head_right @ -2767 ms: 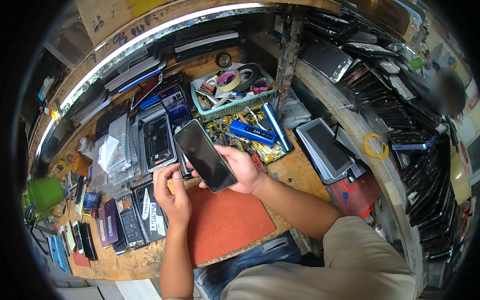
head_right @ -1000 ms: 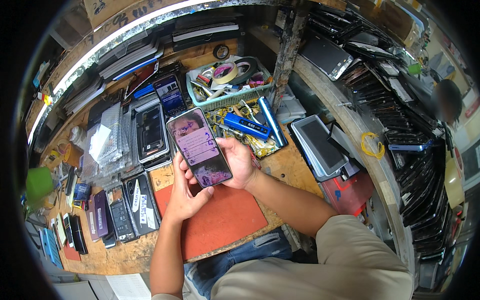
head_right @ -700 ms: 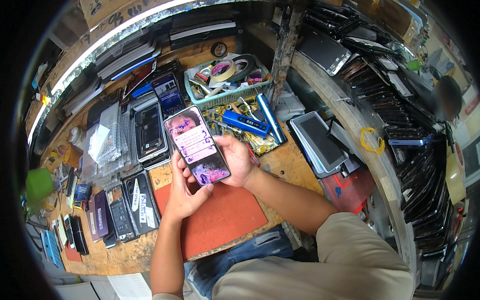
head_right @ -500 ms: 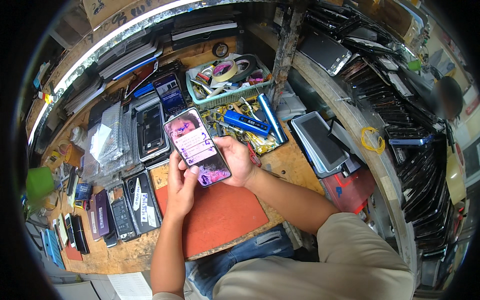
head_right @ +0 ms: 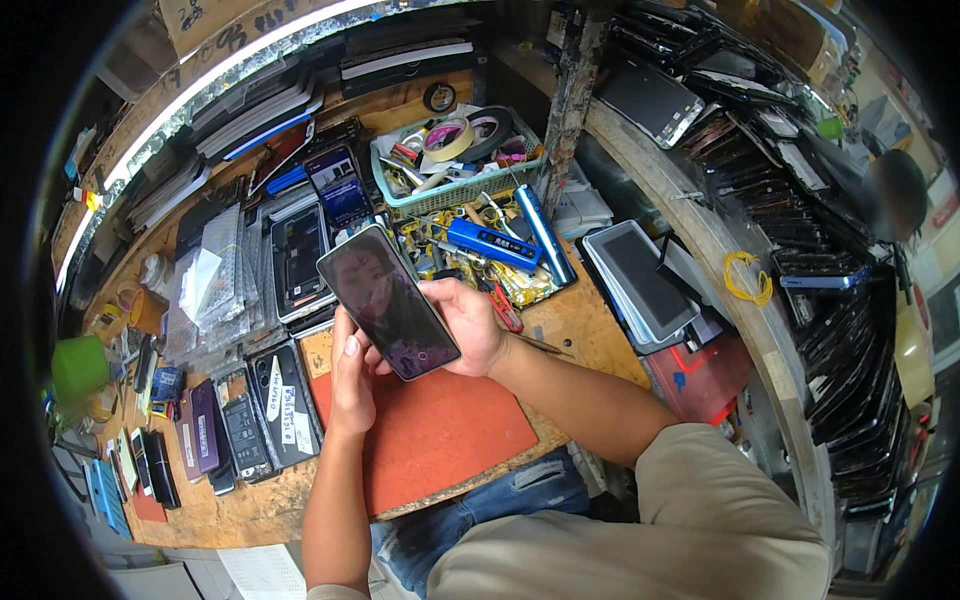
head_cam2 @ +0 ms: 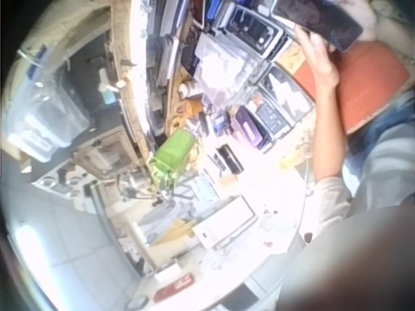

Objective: The person writes on the back of several smartphones with a marker, then picks up and inspects each device before placing it back on the workbench. The person also briefly handles a small bottle and a charging cable.

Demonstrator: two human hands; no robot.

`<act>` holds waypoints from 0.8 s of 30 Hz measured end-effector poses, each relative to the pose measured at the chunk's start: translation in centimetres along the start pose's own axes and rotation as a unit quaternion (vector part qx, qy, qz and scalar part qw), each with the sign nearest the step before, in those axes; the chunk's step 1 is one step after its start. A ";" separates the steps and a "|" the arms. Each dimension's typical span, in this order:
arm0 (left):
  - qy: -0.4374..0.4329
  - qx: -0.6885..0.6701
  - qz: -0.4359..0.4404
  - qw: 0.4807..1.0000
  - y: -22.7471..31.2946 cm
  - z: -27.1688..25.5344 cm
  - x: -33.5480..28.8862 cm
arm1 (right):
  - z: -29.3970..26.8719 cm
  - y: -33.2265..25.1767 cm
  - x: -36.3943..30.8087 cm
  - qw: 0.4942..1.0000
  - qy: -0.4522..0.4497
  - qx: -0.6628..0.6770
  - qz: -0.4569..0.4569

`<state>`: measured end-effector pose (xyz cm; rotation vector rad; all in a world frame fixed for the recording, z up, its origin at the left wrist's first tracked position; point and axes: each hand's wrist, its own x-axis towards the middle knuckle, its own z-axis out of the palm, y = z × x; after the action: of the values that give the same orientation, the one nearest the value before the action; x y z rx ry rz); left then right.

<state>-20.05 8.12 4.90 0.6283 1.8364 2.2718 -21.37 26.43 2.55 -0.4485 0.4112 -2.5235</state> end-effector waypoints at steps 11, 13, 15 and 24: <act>-0.028 -0.007 -0.018 0.999 0.3 0.3 -0.2 | -0.4 -0.3 0.2 0.996 -0.015 -0.091 0.005; -0.031 -0.011 -0.037 0.999 0.4 0.2 -0.1 | -0.4 -0.4 0.3 0.997 -0.029 -0.068 0.007; -0.044 0.002 -0.035 0.998 0.5 0.2 -0.1 | -0.4 -0.5 0.3 0.998 -0.037 -0.059 0.007; -0.036 0.015 -0.044 0.998 0.6 0.4 -0.2 | -0.6 -0.4 0.4 0.998 -0.040 -0.055 0.010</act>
<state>-19.62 8.25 5.53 0.6128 1.8311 2.1412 -22.10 26.71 2.24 -0.5834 0.5236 -2.4631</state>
